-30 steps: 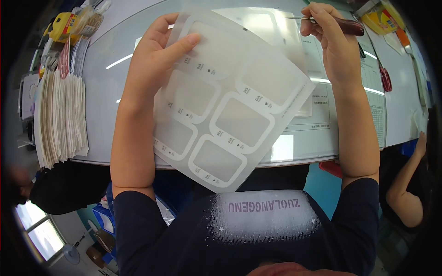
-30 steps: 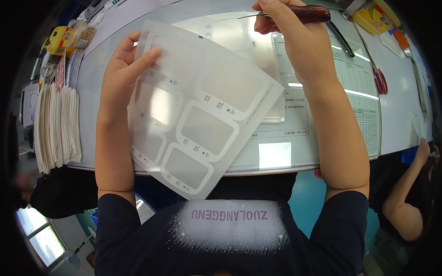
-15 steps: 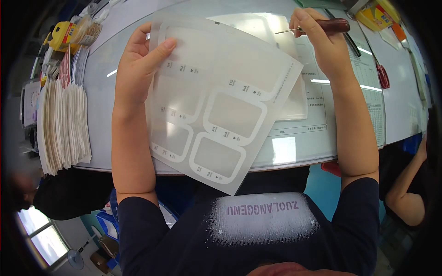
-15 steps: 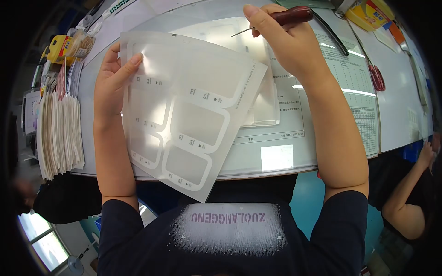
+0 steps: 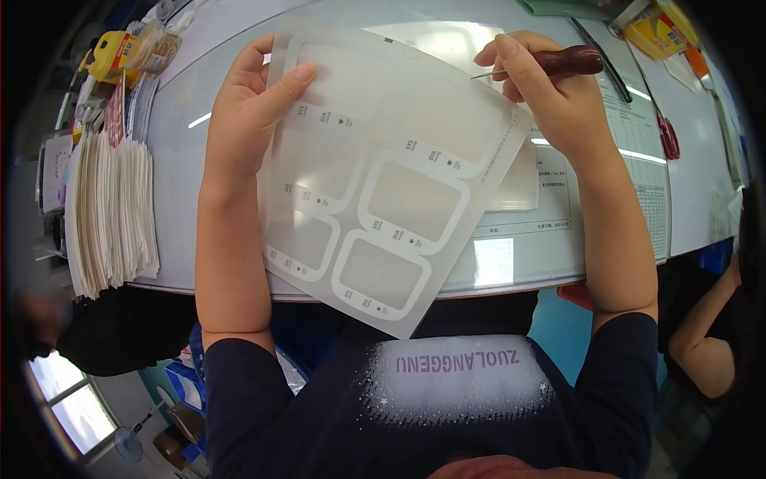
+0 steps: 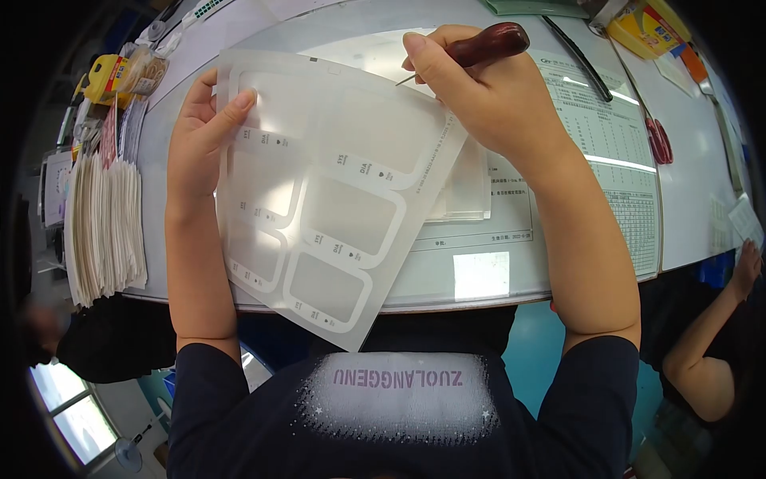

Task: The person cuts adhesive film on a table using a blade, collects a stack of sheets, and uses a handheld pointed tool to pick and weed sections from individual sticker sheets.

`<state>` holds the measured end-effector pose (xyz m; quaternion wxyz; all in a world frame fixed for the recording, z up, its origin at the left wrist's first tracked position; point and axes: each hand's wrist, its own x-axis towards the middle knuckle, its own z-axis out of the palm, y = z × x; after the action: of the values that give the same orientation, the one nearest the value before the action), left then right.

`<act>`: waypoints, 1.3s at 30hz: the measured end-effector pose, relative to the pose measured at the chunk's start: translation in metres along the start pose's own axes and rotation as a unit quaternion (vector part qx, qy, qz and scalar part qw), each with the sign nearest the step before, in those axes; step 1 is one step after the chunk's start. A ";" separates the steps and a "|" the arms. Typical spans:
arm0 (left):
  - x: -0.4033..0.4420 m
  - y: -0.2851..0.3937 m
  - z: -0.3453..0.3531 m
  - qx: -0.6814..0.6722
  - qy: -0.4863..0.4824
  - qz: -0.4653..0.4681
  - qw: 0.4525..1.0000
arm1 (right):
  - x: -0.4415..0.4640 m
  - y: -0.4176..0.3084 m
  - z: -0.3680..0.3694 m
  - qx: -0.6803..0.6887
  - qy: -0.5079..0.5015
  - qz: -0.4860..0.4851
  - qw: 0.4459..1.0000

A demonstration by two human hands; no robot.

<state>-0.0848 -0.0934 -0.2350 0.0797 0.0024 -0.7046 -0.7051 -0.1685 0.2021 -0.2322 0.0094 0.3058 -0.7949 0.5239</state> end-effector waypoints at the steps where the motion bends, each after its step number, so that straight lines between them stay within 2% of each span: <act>1: 0.000 0.000 0.000 -0.002 -0.002 0.000 1.000 | 0.000 0.000 0.000 -0.003 -0.002 -0.001 1.000; 9: 0.000 0.001 0.002 -0.024 -0.005 0.028 0.999 | -0.001 -0.003 0.007 -0.001 0.034 -0.032 0.999; 12: -0.001 0.003 0.001 -0.025 -0.013 0.032 0.999 | 0.001 0.001 0.011 -0.116 0.044 -0.121 0.985; 15: -0.001 0.002 0.000 -0.017 -0.017 0.022 0.999 | -0.003 -0.007 0.019 -0.199 0.049 -0.117 0.972; 18: 0.000 0.001 0.001 -0.021 -0.017 0.015 1.000 | -0.005 -0.012 0.020 -0.202 0.048 -0.106 0.972; 19: 0.000 0.001 0.002 -0.024 -0.016 0.014 0.999 | -0.006 -0.015 0.018 -0.184 0.029 -0.074 0.980; 22: 0.000 -0.001 0.003 0.021 -0.003 -0.001 1.000 | 0.001 -0.005 0.014 -0.226 0.065 -0.256 0.937; 25: -0.003 0.000 0.007 0.043 -0.007 -0.019 0.999 | -0.001 0.000 0.010 -0.025 0.040 -0.108 0.993; 28: -0.004 0.002 0.011 0.054 -0.019 -0.028 0.998 | 0.001 -0.004 0.006 0.102 0.051 0.019 0.993; 29: -0.004 0.000 0.011 0.068 -0.012 -0.028 0.997 | 0.004 0.002 0.000 0.091 0.031 0.012 0.995; 31: -0.004 -0.003 0.009 0.095 0.002 -0.026 0.995 | 0.009 0.013 -0.013 0.102 0.058 -0.019 0.993; 35: -0.002 -0.008 0.007 0.092 -0.002 -0.023 0.996 | 0.012 0.021 -0.027 0.119 0.102 -0.017 0.987; 39: -0.006 -0.009 0.025 0.093 -0.008 -0.016 0.995 | 0.003 0.014 -0.014 0.126 0.087 -0.017 0.988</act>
<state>-0.0831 -0.0677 -0.2446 0.0621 0.0160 -0.7676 -0.6377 -0.1820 0.2162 -0.2362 0.0488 0.2708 -0.7133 0.6446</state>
